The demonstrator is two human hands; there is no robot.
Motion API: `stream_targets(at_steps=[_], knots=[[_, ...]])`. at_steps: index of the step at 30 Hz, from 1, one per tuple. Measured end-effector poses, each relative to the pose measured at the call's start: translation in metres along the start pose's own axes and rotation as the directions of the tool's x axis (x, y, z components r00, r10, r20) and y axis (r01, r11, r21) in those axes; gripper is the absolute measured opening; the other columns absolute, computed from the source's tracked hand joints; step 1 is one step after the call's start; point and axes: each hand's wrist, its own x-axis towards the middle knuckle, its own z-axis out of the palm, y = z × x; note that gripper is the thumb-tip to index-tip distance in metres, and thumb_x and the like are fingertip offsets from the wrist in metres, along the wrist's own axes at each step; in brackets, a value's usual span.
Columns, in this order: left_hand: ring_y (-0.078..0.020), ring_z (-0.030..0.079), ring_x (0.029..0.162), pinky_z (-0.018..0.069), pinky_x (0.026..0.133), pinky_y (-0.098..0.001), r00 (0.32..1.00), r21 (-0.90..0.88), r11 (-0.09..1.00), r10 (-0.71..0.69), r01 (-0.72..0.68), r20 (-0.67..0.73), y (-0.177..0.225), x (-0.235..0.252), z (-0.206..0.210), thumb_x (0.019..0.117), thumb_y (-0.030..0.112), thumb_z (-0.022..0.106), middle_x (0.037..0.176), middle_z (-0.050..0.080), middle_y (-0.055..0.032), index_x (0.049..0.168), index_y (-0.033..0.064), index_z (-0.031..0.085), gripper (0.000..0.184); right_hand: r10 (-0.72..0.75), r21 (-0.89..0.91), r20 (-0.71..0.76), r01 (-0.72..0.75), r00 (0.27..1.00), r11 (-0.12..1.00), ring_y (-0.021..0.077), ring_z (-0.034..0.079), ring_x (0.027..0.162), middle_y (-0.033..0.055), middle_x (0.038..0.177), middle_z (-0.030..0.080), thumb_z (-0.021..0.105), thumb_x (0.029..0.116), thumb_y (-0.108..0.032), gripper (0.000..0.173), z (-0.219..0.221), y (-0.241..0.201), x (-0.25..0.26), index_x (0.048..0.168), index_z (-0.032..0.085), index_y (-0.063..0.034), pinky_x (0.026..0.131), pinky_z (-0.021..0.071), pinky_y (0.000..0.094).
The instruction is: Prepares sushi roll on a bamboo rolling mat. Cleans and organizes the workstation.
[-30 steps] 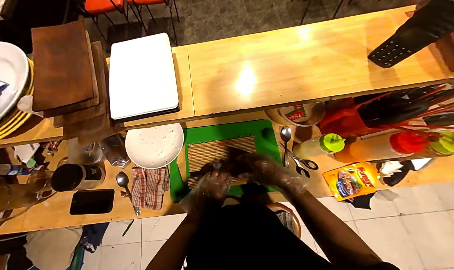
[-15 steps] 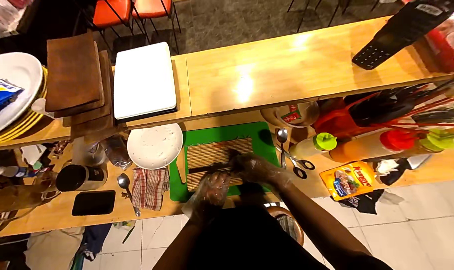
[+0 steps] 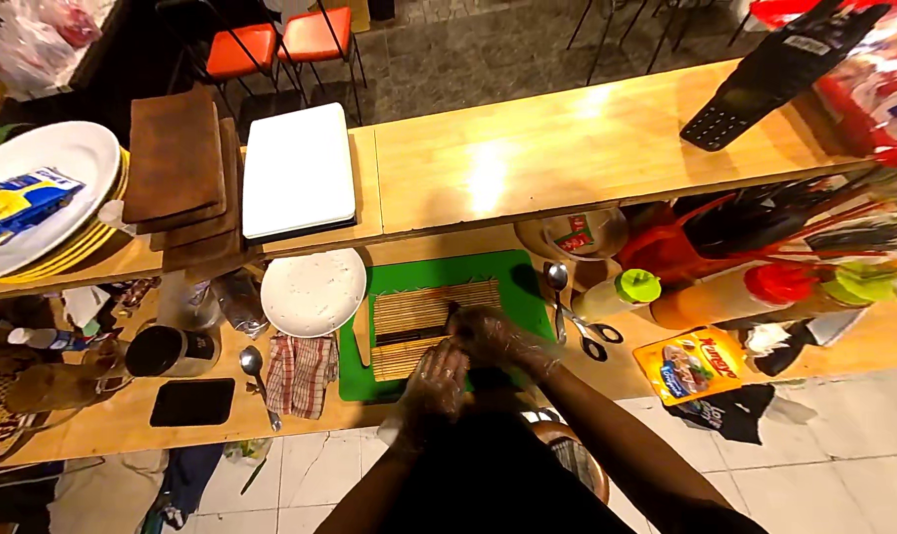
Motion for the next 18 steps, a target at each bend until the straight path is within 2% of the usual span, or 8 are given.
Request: stream_targets(at_steps=[3,10,12,14,16,18], knots=[[-0.0338,0.056,0.136,0.0450,0.110,-0.0530,0.994,0.041,0.999,-0.040,0.036,0.098,0.009,0.002,-0.008,0.0998,0.036,0.050,0.140,0.064,-0.0155,0.131,0.0003,0.066,0.050,-0.003,0.007,0.000,0.003,1.000,1.000,0.0276,0.065,0.112,0.0137,0.114,0.069,0.061,0.1002,-0.027,0.028,0.000,0.001,0.001,0.117,0.070,-0.0070,0.103,0.0496,0.0471],[-0.0311,0.057,0.136,0.0440,0.112,-0.0507,0.999,0.042,0.999,-0.030,0.029,0.019,0.009,-0.005,-0.003,0.1017,0.037,0.048,0.138,0.066,-0.0144,0.131,0.0009,0.067,0.050,0.006,-0.005,-0.010,-0.006,1.000,1.000,0.0274,0.065,0.111,0.0132,0.114,0.069,0.061,0.1002,-0.028,0.026,0.002,0.002,0.001,0.115,0.070,-0.0083,0.103,0.0498,0.0469],[-0.0307,0.055,0.138,0.0423,0.114,-0.0515,0.998,0.035,0.997,-0.064,0.063,0.024,0.007,0.000,-0.002,0.1007,0.038,0.050,0.140,0.064,-0.0138,0.133,0.0018,0.065,0.051,0.003,-0.012,-0.026,-0.003,1.000,1.000,0.0284,0.065,0.111,0.0139,0.113,0.068,0.060,0.1007,-0.028,0.027,0.000,0.003,0.006,0.115,0.070,-0.0078,0.103,0.0497,0.0482],[-0.0306,0.045,0.146,0.0344,0.119,-0.0543,0.969,0.035,0.985,-0.175,0.171,0.176,0.006,0.017,-0.011,0.0997,0.039,0.052,0.152,0.054,-0.0134,0.144,0.0026,0.057,0.057,0.037,-0.004,-0.009,-0.037,0.999,0.999,0.0283,0.065,0.112,0.0140,0.115,0.068,0.059,0.1015,-0.028,0.027,-0.014,-0.001,0.018,0.117,0.070,-0.0080,0.103,0.0499,0.0486],[-0.0324,0.033,0.153,0.0248,0.123,-0.0571,0.898,0.038,0.964,-0.259,0.263,0.356,-0.003,0.045,-0.020,0.1020,0.045,0.049,0.162,0.040,-0.0157,0.153,0.0017,0.044,0.068,0.069,-0.012,-0.014,-0.070,0.997,0.997,0.0289,0.065,0.113,0.0138,0.117,0.069,0.059,0.1027,-0.027,0.027,-0.031,-0.001,0.040,0.118,0.070,-0.0087,0.103,0.0500,0.0508],[-0.0349,0.040,0.148,0.0295,0.120,-0.0576,0.902,0.050,0.963,-0.266,0.265,0.341,-0.022,0.068,-0.014,0.1002,0.049,0.052,0.157,0.046,-0.0181,0.151,0.0010,0.047,0.070,0.021,-0.032,-0.113,-0.025,0.993,0.999,0.0291,0.066,0.110,0.0133,0.115,0.070,0.062,0.1014,-0.025,0.023,-0.046,0.012,0.066,0.115,0.072,-0.0095,0.100,0.0520,0.0524]])
